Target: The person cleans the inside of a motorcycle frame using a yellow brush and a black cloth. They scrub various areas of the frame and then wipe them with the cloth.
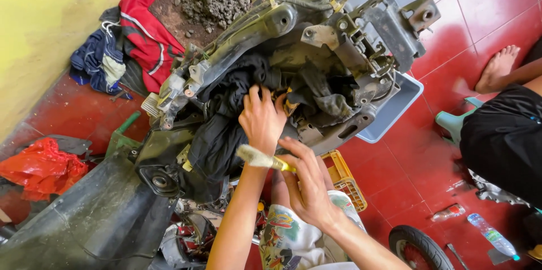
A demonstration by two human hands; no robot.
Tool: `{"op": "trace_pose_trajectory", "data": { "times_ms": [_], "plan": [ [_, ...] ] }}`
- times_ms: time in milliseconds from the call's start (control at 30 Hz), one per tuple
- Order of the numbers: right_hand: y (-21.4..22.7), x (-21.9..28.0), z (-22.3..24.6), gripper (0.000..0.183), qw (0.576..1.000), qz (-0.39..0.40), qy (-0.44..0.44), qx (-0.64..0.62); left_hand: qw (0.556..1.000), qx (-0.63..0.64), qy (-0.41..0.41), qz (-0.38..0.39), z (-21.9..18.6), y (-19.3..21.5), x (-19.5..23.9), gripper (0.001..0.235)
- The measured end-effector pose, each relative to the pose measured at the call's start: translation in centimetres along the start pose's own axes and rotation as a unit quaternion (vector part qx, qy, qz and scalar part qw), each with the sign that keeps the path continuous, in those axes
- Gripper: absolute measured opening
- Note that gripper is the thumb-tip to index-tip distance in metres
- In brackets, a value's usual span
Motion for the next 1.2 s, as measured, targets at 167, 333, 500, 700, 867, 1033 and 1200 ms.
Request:
{"op": "trace_pose_trajectory", "data": {
  "times_ms": [167, 333, 500, 700, 867, 1033, 1200],
  "plan": [
    [0.4, 1.5, -0.8, 0.031, 0.999, 0.043, -0.02, -0.012, 0.983, 0.089, -0.119, -0.112, -0.9, 2.4, 1.9, 0.029],
    [1.0, 1.9, -0.2, 0.034, 0.998, 0.052, -0.029, -0.025, 0.946, 0.223, -0.146, -0.186, -1.2, 3.5, 2.2, 0.026],
    [1.0, 2.6, -0.2, 0.033, 0.997, 0.058, -0.032, -0.041, 0.893, 0.413, -0.133, -0.117, -1.0, 2.3, -0.6, 0.033],
    [0.3, 3.3, -0.2, 0.035, 0.995, 0.076, -0.033, -0.048, 0.935, 0.304, -0.18, 0.013, -2.0, 0.8, -4.0, 0.043],
    [0.6, 3.1, 0.3, 0.034, 0.997, 0.071, -0.026, -0.028, 0.974, 0.188, -0.121, -0.034, -0.2, 1.2, -2.9, 0.058],
    [1.7, 3.3, -0.2, 0.035, 0.998, 0.057, -0.021, -0.029, 0.995, 0.056, -0.072, -0.042, -0.2, 1.8, -2.2, 0.073],
    [2.2, 3.7, -0.3, 0.04, 0.998, 0.051, -0.027, -0.037, 0.999, -0.002, -0.041, 0.028, -2.4, 0.5, -4.9, 0.076]
  ]
}}
Point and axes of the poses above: each hand's wrist, its own x-axis away from the middle knuckle, its own y-axis out of the back of the hand, z = x × y, the point moved 6 cm from there along -x, towards the middle knuckle, and after that the axes turned 11 degrees about -y, right-handed, at the moved point
